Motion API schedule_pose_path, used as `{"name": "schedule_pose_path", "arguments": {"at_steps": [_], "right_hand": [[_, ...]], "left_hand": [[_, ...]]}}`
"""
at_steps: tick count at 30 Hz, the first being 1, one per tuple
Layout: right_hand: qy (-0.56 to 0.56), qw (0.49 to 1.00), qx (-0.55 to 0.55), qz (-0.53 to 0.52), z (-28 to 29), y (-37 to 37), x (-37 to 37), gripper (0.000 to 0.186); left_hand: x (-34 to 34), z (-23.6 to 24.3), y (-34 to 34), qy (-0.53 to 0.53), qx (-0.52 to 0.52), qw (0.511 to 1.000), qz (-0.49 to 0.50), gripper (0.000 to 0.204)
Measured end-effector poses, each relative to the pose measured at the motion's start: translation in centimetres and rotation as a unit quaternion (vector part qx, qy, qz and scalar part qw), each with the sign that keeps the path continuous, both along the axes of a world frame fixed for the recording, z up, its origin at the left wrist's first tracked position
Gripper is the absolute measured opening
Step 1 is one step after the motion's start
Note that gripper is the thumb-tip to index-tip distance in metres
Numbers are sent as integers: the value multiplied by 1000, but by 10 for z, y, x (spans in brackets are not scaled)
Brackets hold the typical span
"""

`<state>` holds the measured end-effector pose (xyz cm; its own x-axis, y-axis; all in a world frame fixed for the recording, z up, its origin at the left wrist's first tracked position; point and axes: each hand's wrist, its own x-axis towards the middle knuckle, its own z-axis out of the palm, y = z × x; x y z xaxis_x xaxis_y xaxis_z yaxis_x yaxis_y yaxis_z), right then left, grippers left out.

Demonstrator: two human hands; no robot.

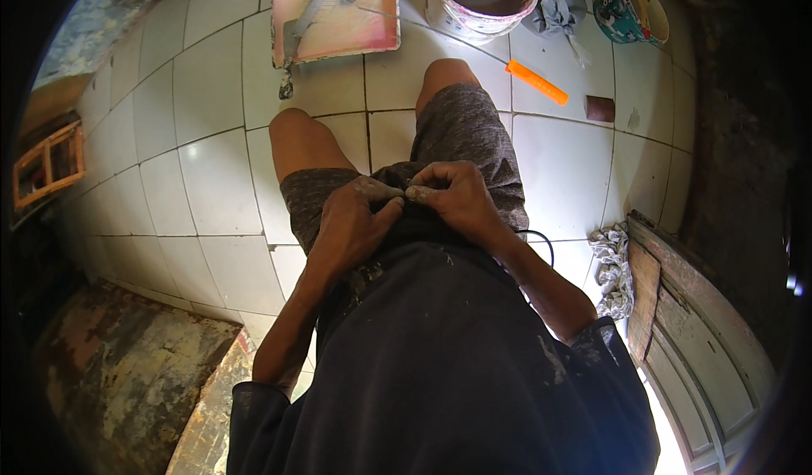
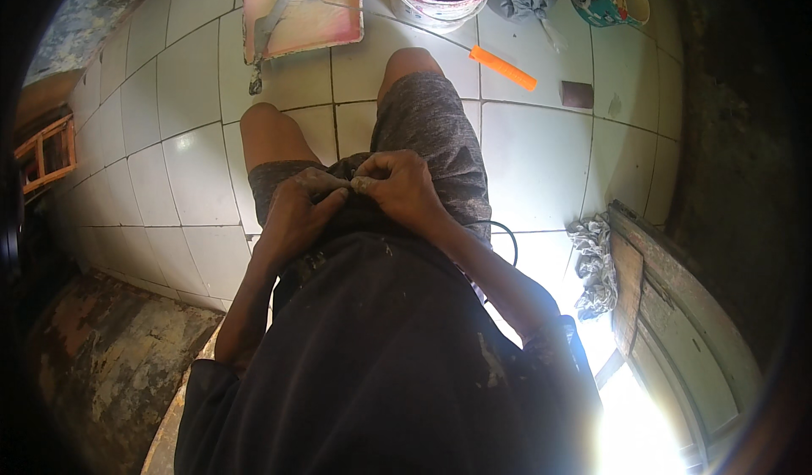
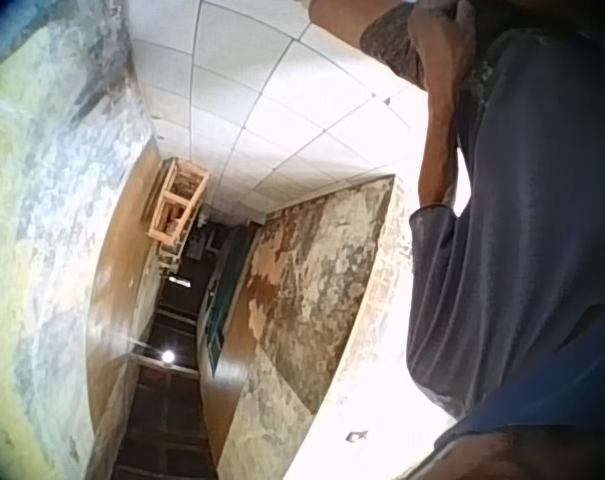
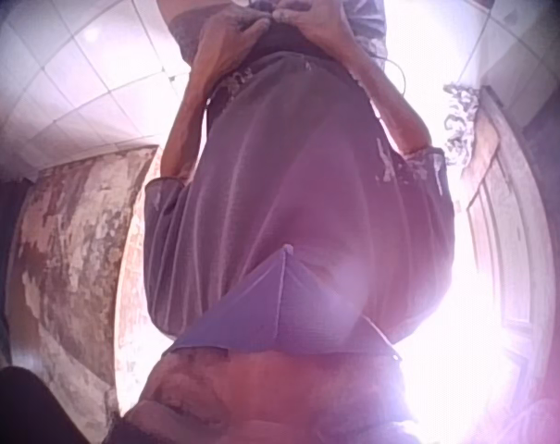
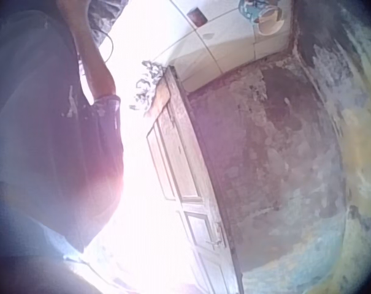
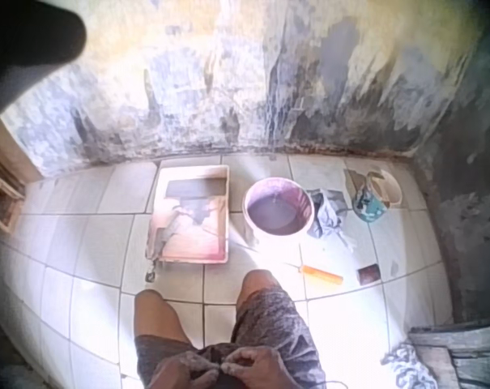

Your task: The person prepares a paint tray by pouring grey liquid from a bucket and using a scraper to spread and mix it, then attaches a handle to a paint roller.

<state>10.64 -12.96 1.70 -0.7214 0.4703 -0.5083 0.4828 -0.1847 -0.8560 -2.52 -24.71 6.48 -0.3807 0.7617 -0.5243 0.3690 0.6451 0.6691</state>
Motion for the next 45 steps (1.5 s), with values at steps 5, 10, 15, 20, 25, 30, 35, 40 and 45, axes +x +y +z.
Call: {"name": "schedule_pose_path", "arguments": {"at_steps": [5, 10, 15, 20, 25, 30, 35, 40, 45], "right_hand": [[14, 999, -46, -25, -7, 6, 6, 16], [-5, 995, -93, -37, -10, 9, 10, 15], [1, 1000, -11, 14, -12, 10, 10, 18], [-7, 999, 12, 29, -15, 10, 3, 22], [-53, 996, 70, 24, -11, 14, -1, 23], [0, 998, 20, 59, -19, 16, 2, 24], [0, 998, -6, 55, -22, 16, -1, 23], [20, 999, -18, 36, -20, 18, -2, 23], [-8, 999, -26, 42, -26, 25, 5, 22]], "left_hand": [[0, 6, 12, -19, -23, 1000, -4, 25], [4, 4, 21, 12, -58, 998, -5, 26], [9, 0, 21, 69, -78, 995, -13, 26], [13, -4, 19, 118, -84, 989, -21, 27], [14, 0, 22, 131, -101, 985, -46, 27], [16, -1, 21, 157, -88, 981, -78, 25], [19, -4, 19, 169, -51, 982, -65, 25], [17, -6, 21, 151, -65, 986, -23, 23], [19, -12, 20, 145, -33, 989, -14, 22]]}}
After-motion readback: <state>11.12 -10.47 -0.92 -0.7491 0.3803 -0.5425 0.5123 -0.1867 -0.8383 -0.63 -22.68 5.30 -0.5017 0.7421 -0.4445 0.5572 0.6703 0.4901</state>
